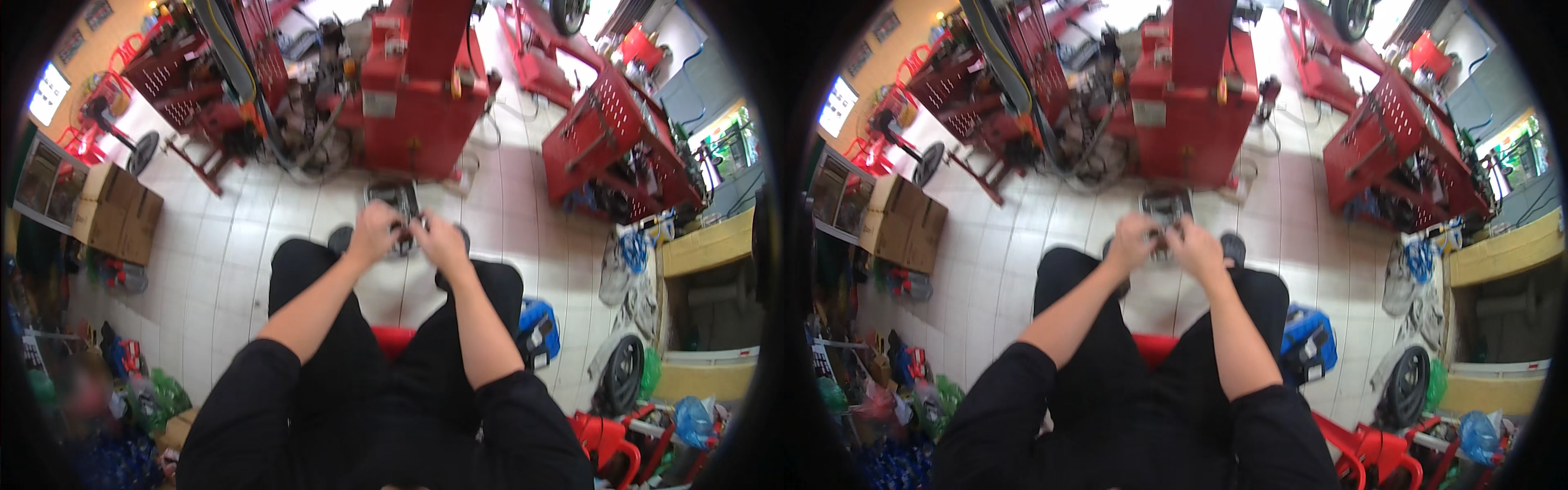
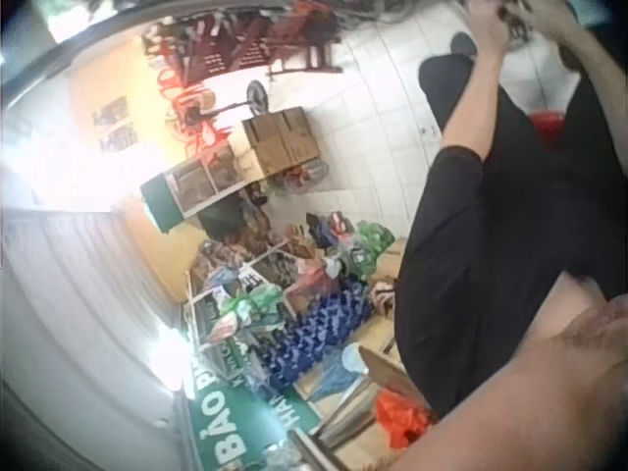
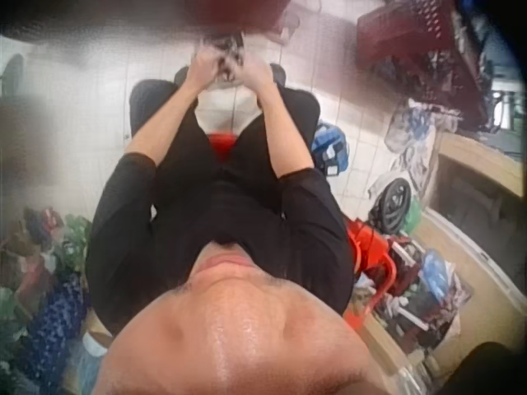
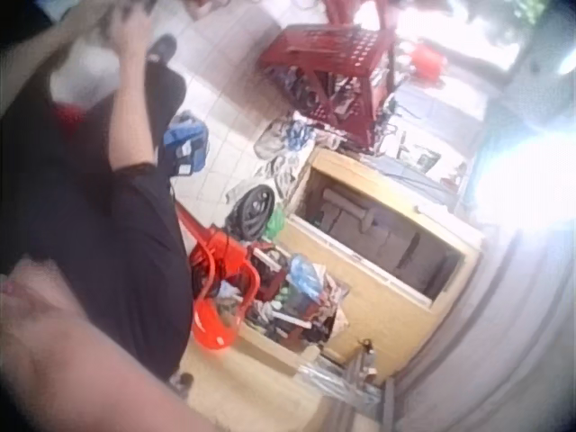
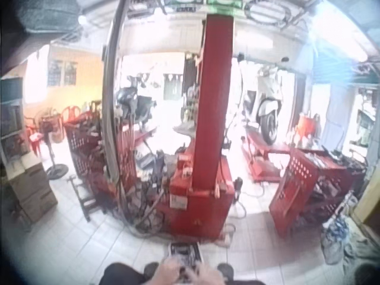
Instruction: The person sits on a red chair in a workshop, holding a mechanical part in a metal tray on their lap. They use a screwdriver to tighten a screw on the part, then place the tool in the tray and continue to manipulate the part with their hands.
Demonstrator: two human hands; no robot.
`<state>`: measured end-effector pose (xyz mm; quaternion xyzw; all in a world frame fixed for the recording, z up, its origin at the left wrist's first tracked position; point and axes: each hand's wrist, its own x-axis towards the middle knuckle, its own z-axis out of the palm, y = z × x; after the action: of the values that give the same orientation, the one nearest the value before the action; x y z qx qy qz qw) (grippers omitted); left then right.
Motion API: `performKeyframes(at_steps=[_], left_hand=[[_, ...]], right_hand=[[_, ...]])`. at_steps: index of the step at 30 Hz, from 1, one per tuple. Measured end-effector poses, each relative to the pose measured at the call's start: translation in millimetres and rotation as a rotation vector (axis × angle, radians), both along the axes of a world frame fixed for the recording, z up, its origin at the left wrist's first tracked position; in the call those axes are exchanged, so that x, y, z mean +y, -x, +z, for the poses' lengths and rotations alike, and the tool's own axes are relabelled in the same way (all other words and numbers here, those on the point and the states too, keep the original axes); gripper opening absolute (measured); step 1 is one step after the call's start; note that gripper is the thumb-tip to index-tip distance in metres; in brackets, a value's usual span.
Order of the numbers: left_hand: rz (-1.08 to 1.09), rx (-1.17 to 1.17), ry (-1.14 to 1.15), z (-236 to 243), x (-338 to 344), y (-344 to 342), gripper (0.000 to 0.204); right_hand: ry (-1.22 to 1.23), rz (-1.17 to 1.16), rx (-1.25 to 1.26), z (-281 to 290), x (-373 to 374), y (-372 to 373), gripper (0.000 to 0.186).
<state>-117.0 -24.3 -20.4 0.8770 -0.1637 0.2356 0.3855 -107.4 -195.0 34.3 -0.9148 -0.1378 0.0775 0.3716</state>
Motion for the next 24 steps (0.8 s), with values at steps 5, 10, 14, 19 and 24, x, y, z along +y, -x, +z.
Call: performKeyframes(at_steps=[5,10,14,19,24], left_hand=[[0.060,0.005,0.046,20,2,-3,0.022],[0.074,0.021,0.033,18,5,-6,0.020],[0.091,0.024,0.055,16,10,-9,0.019],[0.156,0.094,0.038,12,15,-8,0.018],[0.179,0.159,0.007,22,17,-6,0.017]], right_hand=[[-0.173,0.013,0.102,-32,-8,-11,0.038],[-0.292,-0.047,0.077,-39,12,-8,0.041],[-0.235,-0.082,0.030,-33,21,-6,0.040],[-0.192,0.046,0.117,-23,24,10,0.026],[-0.214,0.255,0.361,-16,8,10,0.032]])
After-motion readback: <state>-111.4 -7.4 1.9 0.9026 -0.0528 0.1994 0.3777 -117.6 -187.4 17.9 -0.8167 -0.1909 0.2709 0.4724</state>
